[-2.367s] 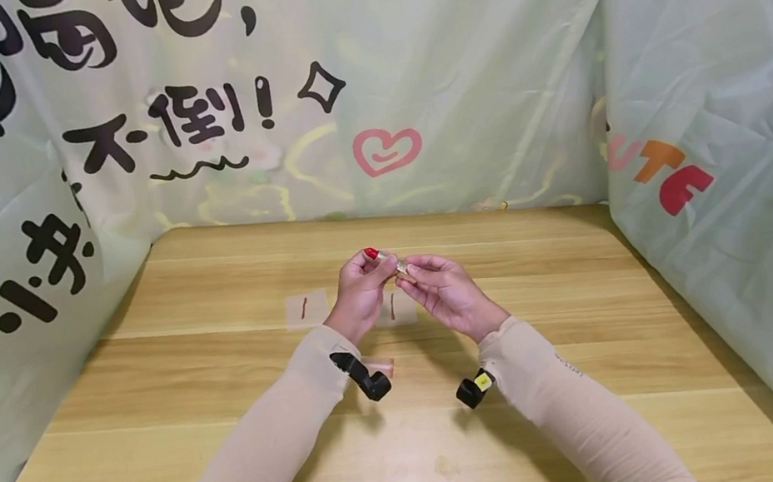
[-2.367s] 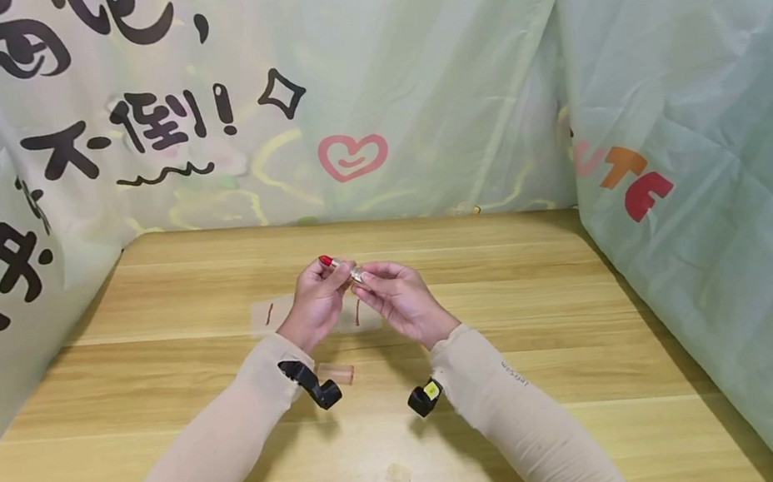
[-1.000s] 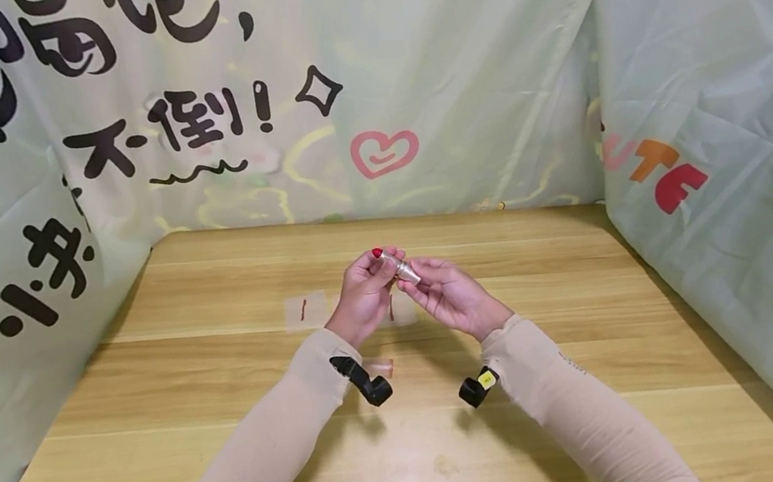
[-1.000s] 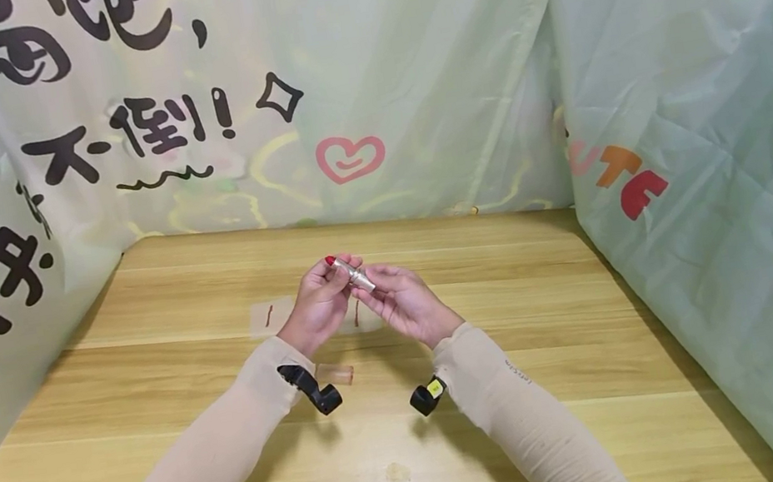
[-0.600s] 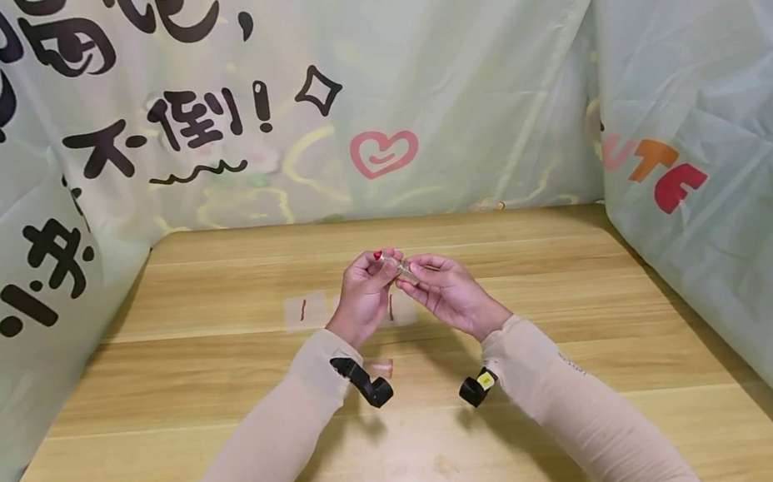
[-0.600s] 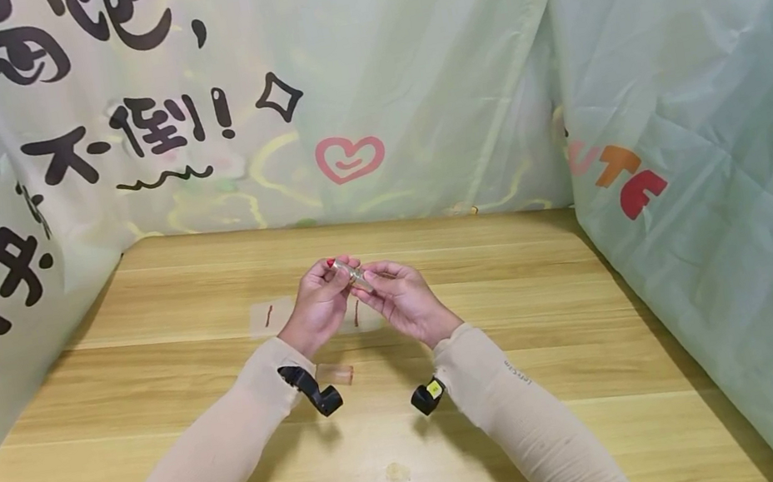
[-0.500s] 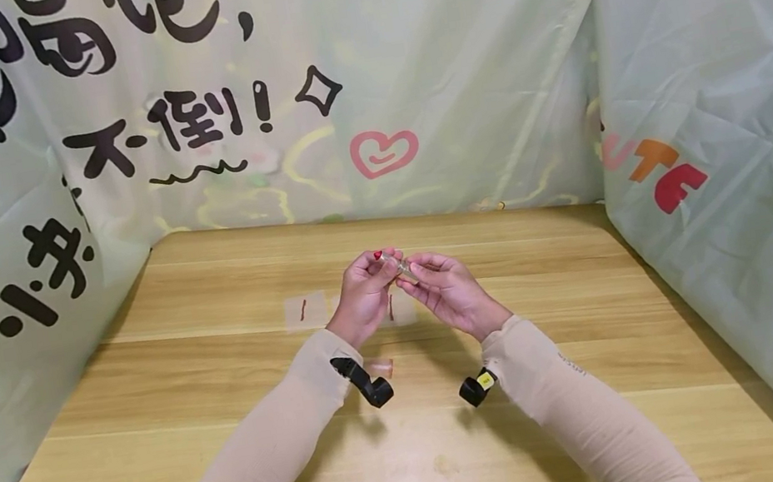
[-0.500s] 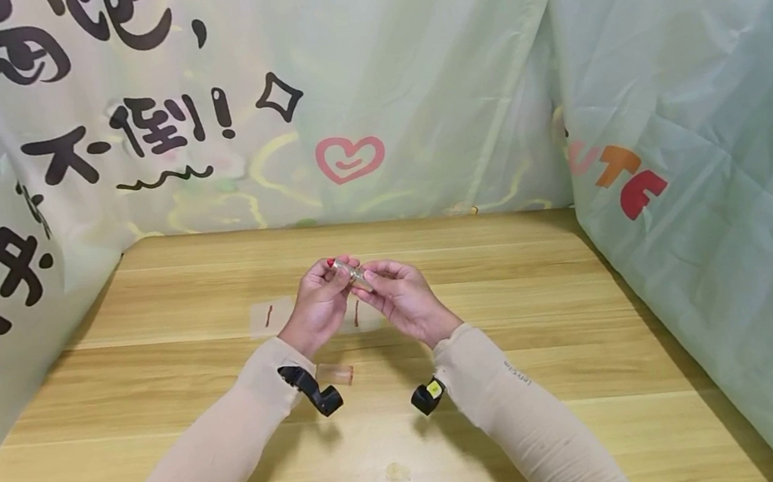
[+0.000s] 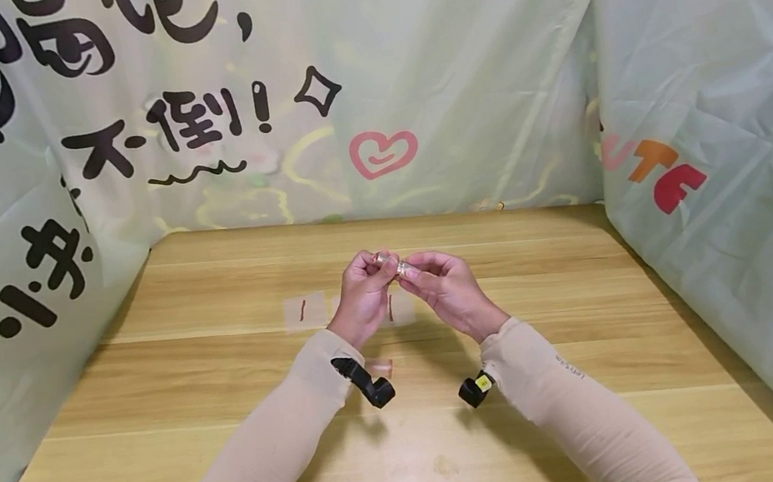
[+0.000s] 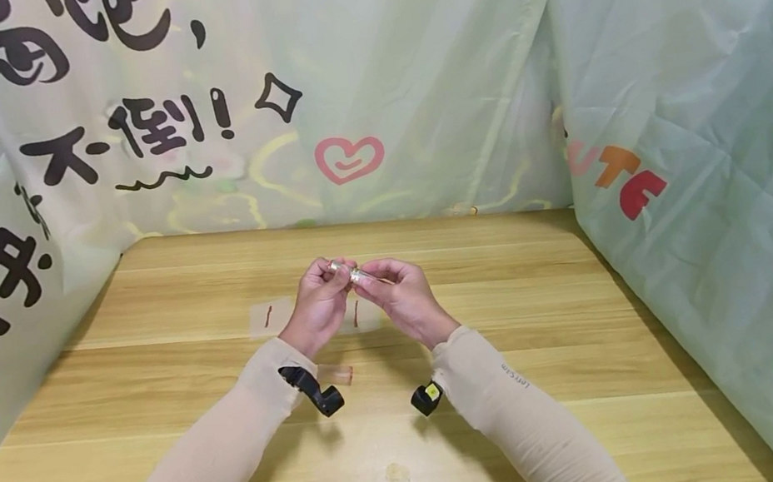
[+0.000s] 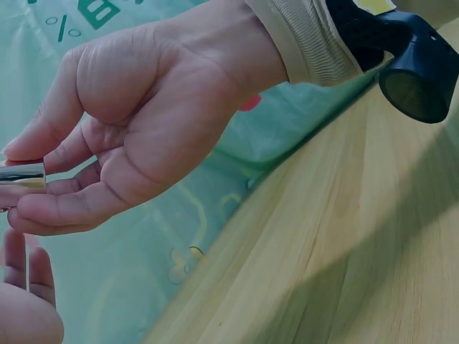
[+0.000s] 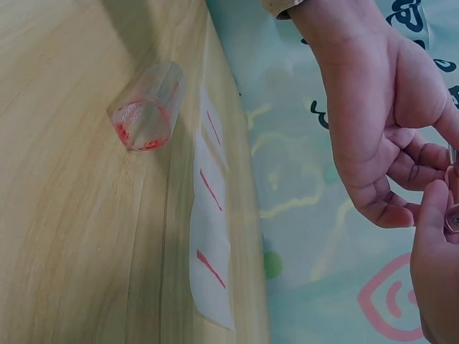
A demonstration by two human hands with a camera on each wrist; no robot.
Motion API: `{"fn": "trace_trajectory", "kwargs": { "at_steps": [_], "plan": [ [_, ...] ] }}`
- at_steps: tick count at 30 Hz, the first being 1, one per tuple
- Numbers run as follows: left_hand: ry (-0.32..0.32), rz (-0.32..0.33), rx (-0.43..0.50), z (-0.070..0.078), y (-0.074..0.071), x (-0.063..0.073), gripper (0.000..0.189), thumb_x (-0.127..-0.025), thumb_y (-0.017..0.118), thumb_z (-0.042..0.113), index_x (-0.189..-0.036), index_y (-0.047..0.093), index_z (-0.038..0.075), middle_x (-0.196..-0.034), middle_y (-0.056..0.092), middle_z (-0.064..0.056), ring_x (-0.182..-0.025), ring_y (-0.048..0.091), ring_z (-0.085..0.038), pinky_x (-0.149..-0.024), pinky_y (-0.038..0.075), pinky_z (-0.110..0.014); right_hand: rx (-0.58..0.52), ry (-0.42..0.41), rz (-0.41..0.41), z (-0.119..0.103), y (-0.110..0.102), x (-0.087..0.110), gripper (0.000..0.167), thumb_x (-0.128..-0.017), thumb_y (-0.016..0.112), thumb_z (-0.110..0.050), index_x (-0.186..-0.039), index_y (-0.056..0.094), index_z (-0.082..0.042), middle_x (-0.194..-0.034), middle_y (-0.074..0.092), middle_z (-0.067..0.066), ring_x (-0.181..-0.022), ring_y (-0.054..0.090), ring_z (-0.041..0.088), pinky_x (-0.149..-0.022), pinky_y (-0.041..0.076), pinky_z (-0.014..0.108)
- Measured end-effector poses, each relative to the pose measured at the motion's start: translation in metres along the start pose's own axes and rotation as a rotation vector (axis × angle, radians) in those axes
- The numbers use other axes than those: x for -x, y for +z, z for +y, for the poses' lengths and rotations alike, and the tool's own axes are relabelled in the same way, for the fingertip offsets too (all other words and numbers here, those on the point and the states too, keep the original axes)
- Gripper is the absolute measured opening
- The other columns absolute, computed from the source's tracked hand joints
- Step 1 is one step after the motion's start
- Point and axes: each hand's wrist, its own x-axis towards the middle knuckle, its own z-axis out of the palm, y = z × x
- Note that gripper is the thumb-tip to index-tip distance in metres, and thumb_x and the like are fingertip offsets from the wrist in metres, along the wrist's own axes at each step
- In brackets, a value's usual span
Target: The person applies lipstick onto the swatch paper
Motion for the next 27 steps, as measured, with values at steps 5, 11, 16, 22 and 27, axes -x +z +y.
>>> {"fn": "trace_trajectory", "kwargs": {
  "at_steps": [5, 11, 16, 22, 27],
  "plan": [
    [-0.010, 0.000, 0.003, 0.000, 0.000, 0.000, 0.028, -0.065, 0.078, 0.021, -0.072, 0.052, 0.012, -0.080, 0.064, 0.002, -0.080, 0.063, -0.009, -0.073, 0.051, -0.020, -0.002, 0.008, 0.003, -0.001, 0.001, 0.000, 0.032, -0.090, 0.049, 0.020, -0.085, 0.069, -0.004, -0.091, 0.061, 0.010, -0.086, 0.067, 0.018, -0.086, 0.054, 0.028],
    [-0.060, 0.013, -0.005, 0.001, -0.003, 0.000, 0.018, -0.074, 0.073, 0.023, -0.078, 0.059, 0.013, -0.090, 0.064, -0.001, -0.086, 0.062, -0.012, -0.077, 0.050, -0.022, 0.016, 0.010, 0.008, -0.001, 0.001, 0.001, 0.027, -0.090, 0.051, 0.018, -0.086, 0.067, -0.004, -0.094, 0.060, 0.010, -0.089, 0.064, 0.017, -0.089, 0.053, 0.029],
    [-0.085, -0.021, -0.015, 0.003, -0.006, 0.001, 0.013, -0.082, 0.069, 0.025, -0.085, 0.066, 0.013, -0.095, 0.064, -0.001, -0.089, 0.062, -0.012, -0.083, 0.051, -0.025, 0.012, 0.015, 0.014, -0.002, -0.001, 0.002, 0.024, -0.091, 0.052, 0.016, -0.088, 0.067, -0.003, -0.093, 0.059, 0.010, -0.088, 0.064, 0.016, -0.088, 0.053, 0.028],
    [-0.107, -0.105, 0.004, 0.007, -0.010, 0.003, 0.017, -0.085, 0.071, 0.025, -0.095, 0.067, 0.012, -0.099, 0.066, -0.001, -0.094, 0.062, -0.012, -0.090, 0.050, -0.030, -0.001, 0.027, 0.022, -0.004, -0.004, 0.004, 0.017, -0.090, 0.058, 0.012, -0.089, 0.067, -0.003, -0.093, 0.060, 0.011, -0.087, 0.065, 0.017, -0.087, 0.054, 0.028],
    [-0.145, -0.116, 0.011, 0.012, -0.014, 0.005, 0.012, -0.095, 0.063, 0.021, -0.100, 0.065, 0.011, -0.103, 0.066, -0.002, -0.097, 0.062, -0.014, -0.093, 0.048, -0.033, 0.009, 0.036, 0.044, -0.005, -0.006, 0.008, 0.018, -0.091, 0.055, 0.013, -0.091, 0.065, -0.002, -0.094, 0.060, 0.010, -0.086, 0.065, 0.018, -0.086, 0.054, 0.027]
  ]
}}
